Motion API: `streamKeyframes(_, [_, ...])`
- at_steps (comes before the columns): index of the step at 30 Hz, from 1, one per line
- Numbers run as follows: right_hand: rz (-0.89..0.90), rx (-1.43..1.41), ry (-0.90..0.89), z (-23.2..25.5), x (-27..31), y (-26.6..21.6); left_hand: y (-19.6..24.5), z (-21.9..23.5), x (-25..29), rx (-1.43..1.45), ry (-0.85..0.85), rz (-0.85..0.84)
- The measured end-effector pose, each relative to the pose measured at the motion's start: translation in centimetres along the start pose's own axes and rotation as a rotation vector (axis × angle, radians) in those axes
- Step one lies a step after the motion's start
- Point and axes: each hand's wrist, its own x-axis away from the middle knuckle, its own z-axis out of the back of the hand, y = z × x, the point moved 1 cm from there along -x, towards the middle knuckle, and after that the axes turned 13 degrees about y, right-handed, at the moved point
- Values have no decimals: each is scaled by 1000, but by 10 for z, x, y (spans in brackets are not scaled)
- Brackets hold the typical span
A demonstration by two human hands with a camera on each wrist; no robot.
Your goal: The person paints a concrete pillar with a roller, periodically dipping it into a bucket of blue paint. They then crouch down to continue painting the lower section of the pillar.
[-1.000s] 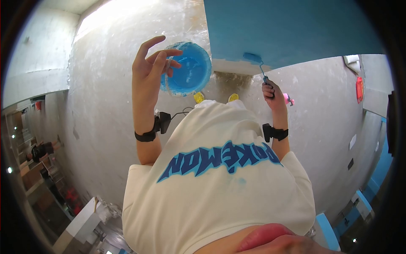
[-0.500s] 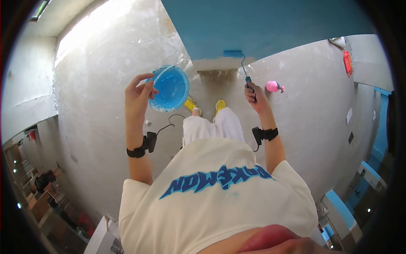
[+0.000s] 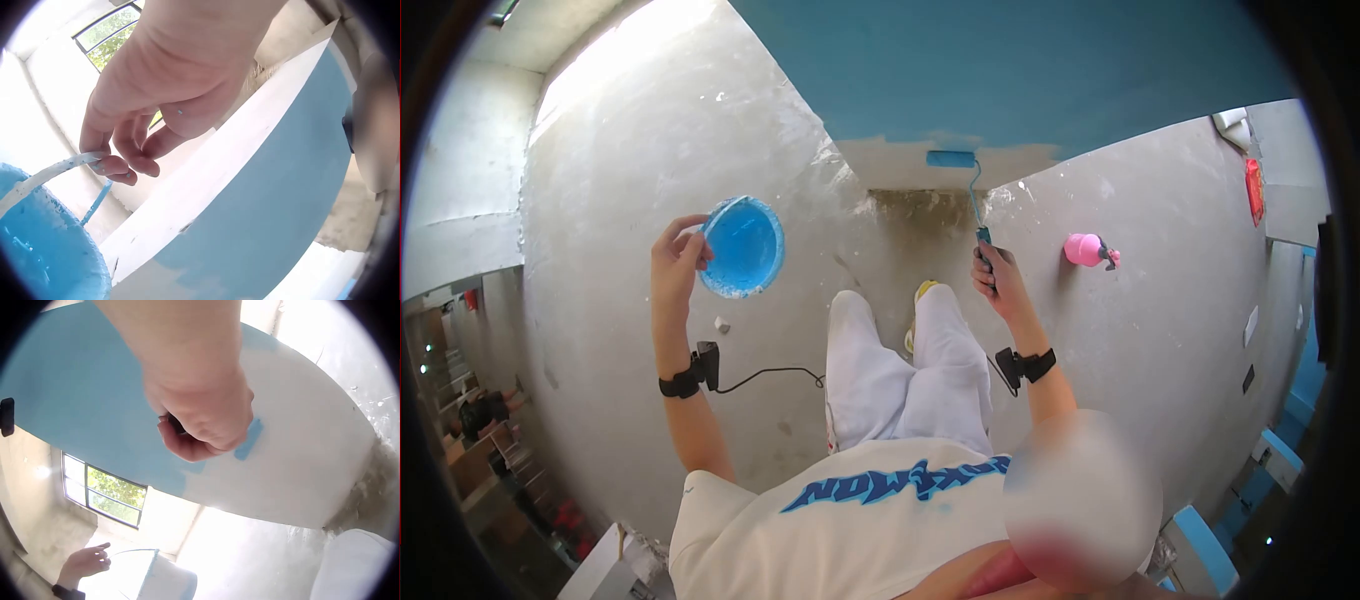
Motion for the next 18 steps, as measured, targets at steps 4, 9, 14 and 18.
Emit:
streamKeyframes(4, [129, 230, 16, 43, -31, 33, -98, -56, -35, -23, 54, 21])
streamKeyframes(9, [384, 446, 74, 94, -88, 63, -208, -125, -88, -52, -6, -33])
streamKeyframes(14, [854, 427, 72, 120, -151, 66, -309, -195, -141, 1, -113, -24])
streamKeyframes(18, [983, 414, 21, 87, -163, 55, -346, -245, -144, 42, -257, -9])
